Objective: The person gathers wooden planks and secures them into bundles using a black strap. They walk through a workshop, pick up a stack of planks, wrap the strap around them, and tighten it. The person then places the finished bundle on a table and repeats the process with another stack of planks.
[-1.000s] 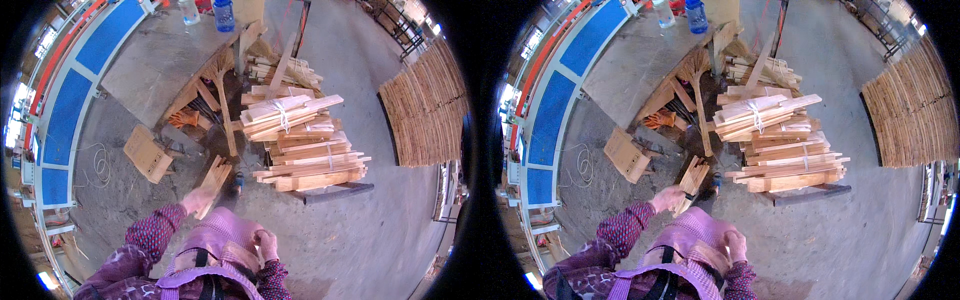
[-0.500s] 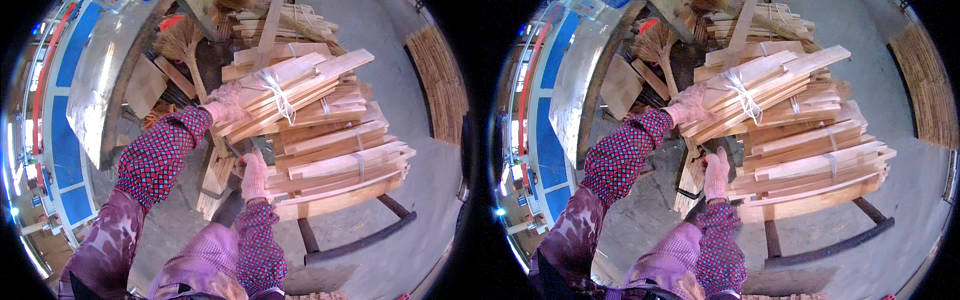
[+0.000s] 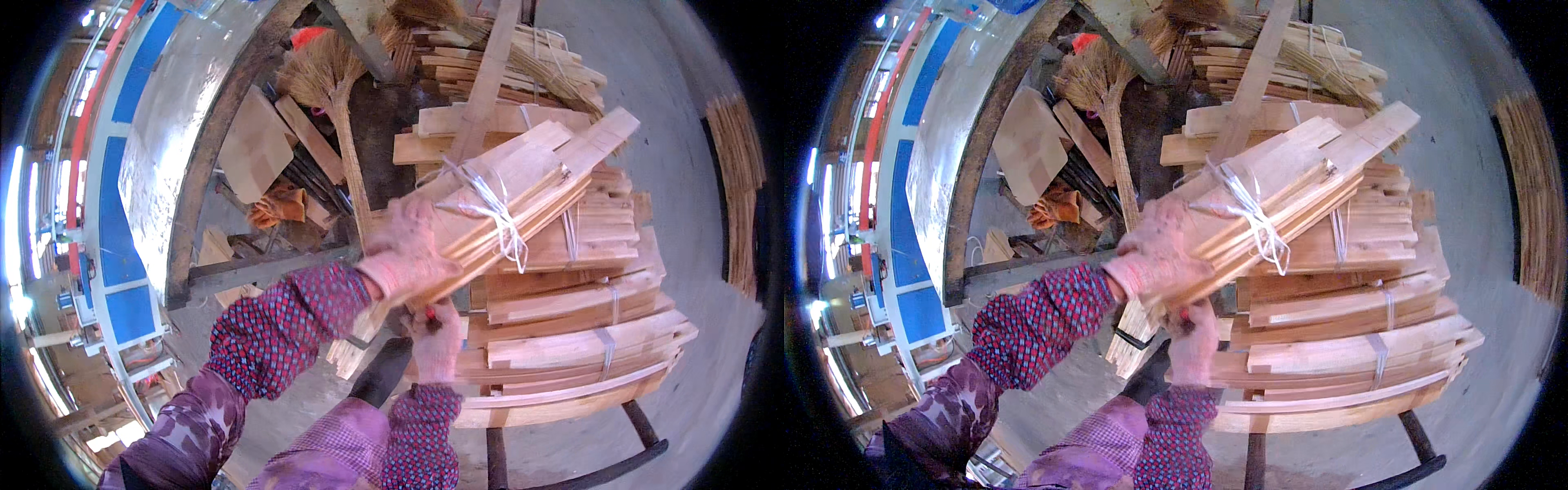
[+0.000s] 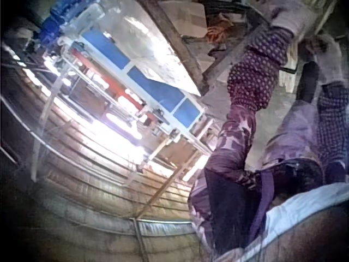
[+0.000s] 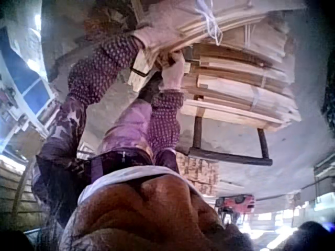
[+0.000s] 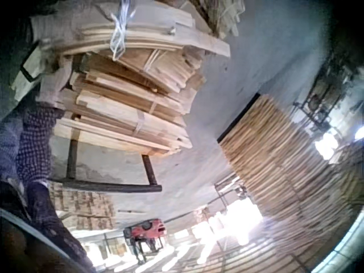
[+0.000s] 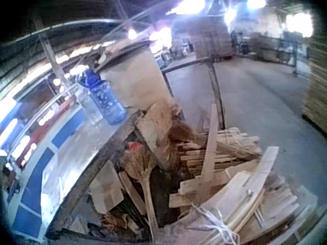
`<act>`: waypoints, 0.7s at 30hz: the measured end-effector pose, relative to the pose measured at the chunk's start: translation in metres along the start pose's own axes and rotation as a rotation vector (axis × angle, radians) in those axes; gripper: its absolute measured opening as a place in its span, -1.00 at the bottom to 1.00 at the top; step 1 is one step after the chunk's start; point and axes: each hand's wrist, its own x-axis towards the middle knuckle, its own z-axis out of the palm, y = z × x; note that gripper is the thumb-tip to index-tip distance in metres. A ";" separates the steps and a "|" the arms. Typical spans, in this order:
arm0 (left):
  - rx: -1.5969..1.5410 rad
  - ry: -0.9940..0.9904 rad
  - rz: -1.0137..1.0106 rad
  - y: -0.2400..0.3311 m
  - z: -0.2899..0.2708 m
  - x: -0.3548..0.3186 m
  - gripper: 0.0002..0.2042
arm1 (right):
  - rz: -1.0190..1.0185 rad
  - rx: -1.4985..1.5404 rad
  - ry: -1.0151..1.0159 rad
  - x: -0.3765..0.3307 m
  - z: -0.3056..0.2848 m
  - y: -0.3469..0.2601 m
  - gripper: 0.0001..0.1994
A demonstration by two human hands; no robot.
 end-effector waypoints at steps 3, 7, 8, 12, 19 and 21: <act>-0.103 0.089 -0.034 0.004 0.010 -0.023 0.03 | 0.034 -0.007 -0.065 -0.010 -0.010 -0.020 -0.71; -0.200 0.078 -0.034 0.004 0.016 -0.022 0.01 | 0.062 -0.008 -0.093 -0.001 -0.023 -0.025 -0.59; -0.185 0.099 -0.029 0.003 0.019 -0.022 0.01 | 0.074 0.012 -0.153 0.006 -0.037 -0.023 -0.56; -0.169 0.110 0.013 -0.007 0.025 -0.024 0.00 | 0.010 -0.100 -0.083 -0.002 -0.018 -0.027 -0.57; 0.053 -0.070 0.046 -0.004 -0.021 0.028 0.10 | -0.224 -0.219 -0.035 0.046 -0.033 -0.053 -0.60; -0.018 -0.250 0.010 -0.005 -0.018 0.051 0.12 | -0.134 -0.115 0.063 0.039 0.004 -0.064 -0.58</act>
